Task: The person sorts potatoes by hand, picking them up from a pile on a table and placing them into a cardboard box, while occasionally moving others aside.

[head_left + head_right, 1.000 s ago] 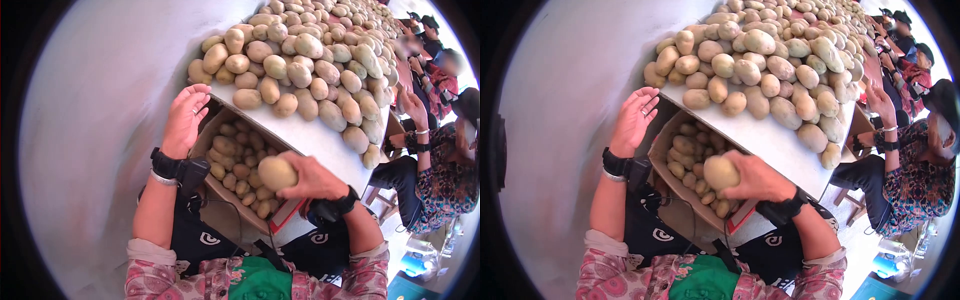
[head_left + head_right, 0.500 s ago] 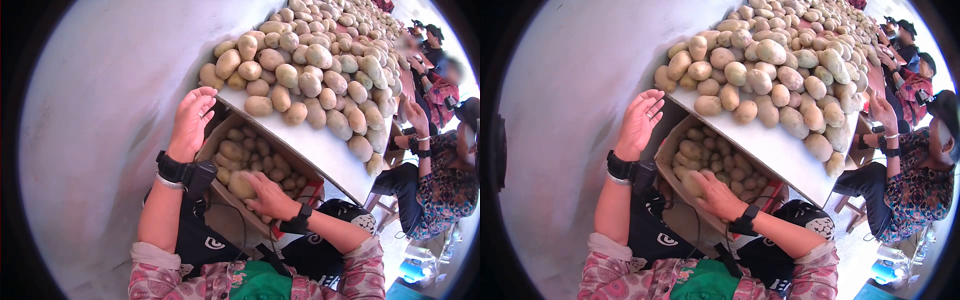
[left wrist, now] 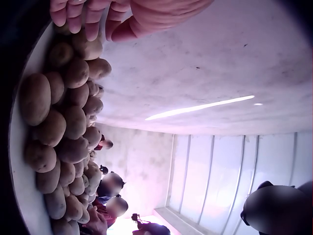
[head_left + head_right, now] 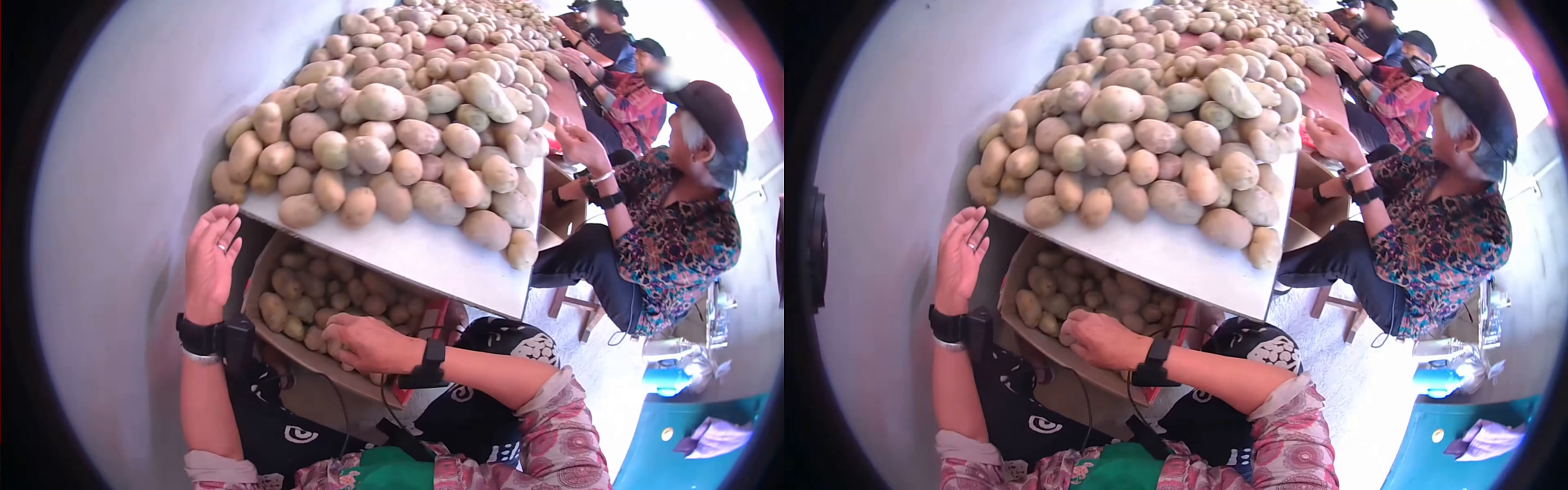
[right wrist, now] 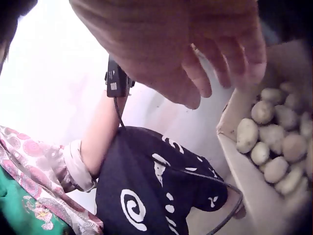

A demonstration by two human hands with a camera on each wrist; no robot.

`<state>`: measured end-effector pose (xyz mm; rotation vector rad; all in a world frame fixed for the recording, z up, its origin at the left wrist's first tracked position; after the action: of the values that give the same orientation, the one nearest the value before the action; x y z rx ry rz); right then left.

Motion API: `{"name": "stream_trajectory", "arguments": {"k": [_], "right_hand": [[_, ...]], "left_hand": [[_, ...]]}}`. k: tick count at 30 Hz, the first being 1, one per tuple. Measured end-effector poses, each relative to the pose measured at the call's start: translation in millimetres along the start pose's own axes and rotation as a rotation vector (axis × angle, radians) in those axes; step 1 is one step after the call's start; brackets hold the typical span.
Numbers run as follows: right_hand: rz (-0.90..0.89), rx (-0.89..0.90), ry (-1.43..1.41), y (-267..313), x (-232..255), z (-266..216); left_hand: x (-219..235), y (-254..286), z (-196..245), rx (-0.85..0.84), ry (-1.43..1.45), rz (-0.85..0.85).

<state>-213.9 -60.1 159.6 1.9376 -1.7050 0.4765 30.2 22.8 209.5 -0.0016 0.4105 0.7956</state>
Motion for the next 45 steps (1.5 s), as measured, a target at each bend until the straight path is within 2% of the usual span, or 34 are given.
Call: {"name": "stream_trajectory", "arguments": {"k": [5,6,9,10,12,13,15,16,18,26,28,30,32,37,41,45], "right_hand": [[0.209,0.075,0.110,14.0,19.8,-2.8],[0.208,0.097,0.117,16.3,25.1,-2.4],[0.325,0.079,0.216,25.5,47.7,-1.5],[0.312,0.027,0.199,25.8,58.5,-1.5],[0.471,0.032,0.188,30.2,78.0,5.6],[0.472,0.030,0.190,31.6,87.7,8.0],[0.720,0.058,0.249,33.0,114.0,10.0],[0.722,0.061,0.247,32.2,124.9,9.9],[0.881,-0.053,0.383,34.2,146.2,9.1],[0.924,-0.162,0.545,2.0,165.6,40.3],[0.798,-0.302,0.495,-7.2,169.1,42.4],[0.825,-0.277,0.548,-15.8,168.3,47.9],[0.843,-0.384,0.674,-19.7,167.3,50.4],[0.910,-0.469,0.701,-25.4,166.2,44.4],[0.912,-0.428,0.518,-22.3,172.6,54.1],[1.065,-0.193,0.530,-15.9,174.9,49.8]], "left_hand": [[-9.1,-0.2,-8.2,0.029,-0.020,-0.014],[-11.3,0.2,-9.0,0.007,-0.025,-0.004],[-12.2,-1.1,-13.3,0.032,-0.009,-0.011],[-14.0,-0.6,-12.3,0.018,-0.016,-0.004],[-19.9,0.1,-14.7,0.037,0.003,-0.014],[-20.6,-0.4,-15.5,0.030,0.009,-0.021],[-24.0,0.1,-14.6,0.039,0.015,-0.020],[-23.8,0.7,-13.6,0.051,0.017,-0.017],[-19.5,-0.9,-15.4,0.055,0.003,-0.019],[-15.0,0.1,-7.8,0.029,0.023,-0.037],[-18.6,3.7,-2.5,0.051,0.051,-0.002],[-19.0,5.3,-0.5,0.055,0.055,0.006],[-19.0,5.4,0.1,0.050,0.060,-0.021],[-12.5,6.7,-2.3,0.058,0.033,-0.076],[-11.5,7.3,0.0,0.069,0.030,-0.055],[-8.2,8.9,0.4,0.054,0.014,-0.061]]}}
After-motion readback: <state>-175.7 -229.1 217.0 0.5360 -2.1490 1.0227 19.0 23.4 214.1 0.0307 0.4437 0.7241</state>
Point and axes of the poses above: each hand's wrist, its own y-axis away from the middle knuckle, its own x-axis out of the back of the hand, z = x × y, the point moved 2 cm from there along -y, towards the middle knuckle, and after that the axes turned 5 degrees about -z, right-handed, at the moved point
